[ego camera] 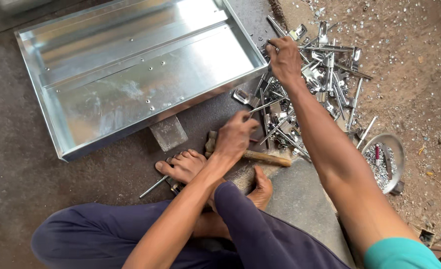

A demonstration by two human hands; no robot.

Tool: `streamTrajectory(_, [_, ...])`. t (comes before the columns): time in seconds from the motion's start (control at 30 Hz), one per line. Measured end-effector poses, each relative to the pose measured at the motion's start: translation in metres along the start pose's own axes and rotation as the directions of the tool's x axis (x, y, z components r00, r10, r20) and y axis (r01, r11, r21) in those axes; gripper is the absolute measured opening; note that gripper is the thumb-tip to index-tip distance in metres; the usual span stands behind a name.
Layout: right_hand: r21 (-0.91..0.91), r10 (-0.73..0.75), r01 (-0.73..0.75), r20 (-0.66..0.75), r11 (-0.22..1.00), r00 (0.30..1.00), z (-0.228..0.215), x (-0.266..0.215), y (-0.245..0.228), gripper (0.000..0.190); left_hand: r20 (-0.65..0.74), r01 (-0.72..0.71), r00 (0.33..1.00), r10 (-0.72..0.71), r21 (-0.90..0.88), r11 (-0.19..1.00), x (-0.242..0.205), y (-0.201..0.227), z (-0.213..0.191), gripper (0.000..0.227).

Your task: The person assembles metal boxes by attaching latches and hinges to rectangular metal sheets. They use a hammer and punch to create indentations, then secure the hardware with pliers and a hammer. The person stacks completed boxes and continues the process with new sheets.

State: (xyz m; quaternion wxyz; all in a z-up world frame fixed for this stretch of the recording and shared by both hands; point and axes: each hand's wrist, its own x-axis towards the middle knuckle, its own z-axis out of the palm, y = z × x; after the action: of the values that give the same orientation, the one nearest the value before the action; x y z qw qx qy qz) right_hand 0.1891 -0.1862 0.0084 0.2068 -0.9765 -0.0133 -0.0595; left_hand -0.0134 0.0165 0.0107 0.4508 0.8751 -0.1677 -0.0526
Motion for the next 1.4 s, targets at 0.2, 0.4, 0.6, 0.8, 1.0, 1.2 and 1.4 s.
streamTrajectory(0.2, [-0.127,-0.113,0.109,-0.023,0.986,0.993,0.022,0.012,0.027,0.014,-0.006,0.39,0.873,-0.488,-0.593,0.704,-0.041,0.015,-0.062,0.033])
streamTrajectory(0.4, [-0.079,-0.014,0.019,0.07,0.997,0.997,0.033,0.022,0.029,0.022,-0.016,0.289,0.809,-0.588,-0.86,0.421,-0.054,0.003,-0.069,0.041])
streamTrajectory(0.6, [0.04,-0.095,0.1,-0.118,0.994,0.988,0.042,0.028,0.019,0.01,-0.005,0.281,0.805,-0.593,-0.877,0.389,-0.06,0.003,-0.067,0.045])
streamTrajectory(0.8, [0.067,-0.124,0.133,-0.131,0.989,0.984,0.04,0.021,0.019,0.014,0.032,0.278,0.767,-0.641,-0.917,0.287,-0.058,0.006,-0.083,0.041])
streamTrajectory(1.0, [0.061,-0.434,0.449,-0.171,0.892,0.885,0.024,0.02,0.029,0.019,0.022,0.249,0.75,-0.661,-0.935,0.251,-0.049,0.005,-0.077,0.038])
streamTrajectory(1.2, [0.043,-0.324,0.325,-0.022,0.945,0.946,0.042,0.048,0.027,0.01,0.061,0.225,0.716,-0.696,-0.963,0.148,-0.045,0.01,-0.073,0.027])
streamTrajectory(1.4, [0.428,0.035,0.172,-0.435,0.887,0.9,-0.041,-0.022,-0.035,0.025,-0.033,0.128,0.71,-0.703,-0.976,0.175,-0.049,0.013,-0.092,0.03])
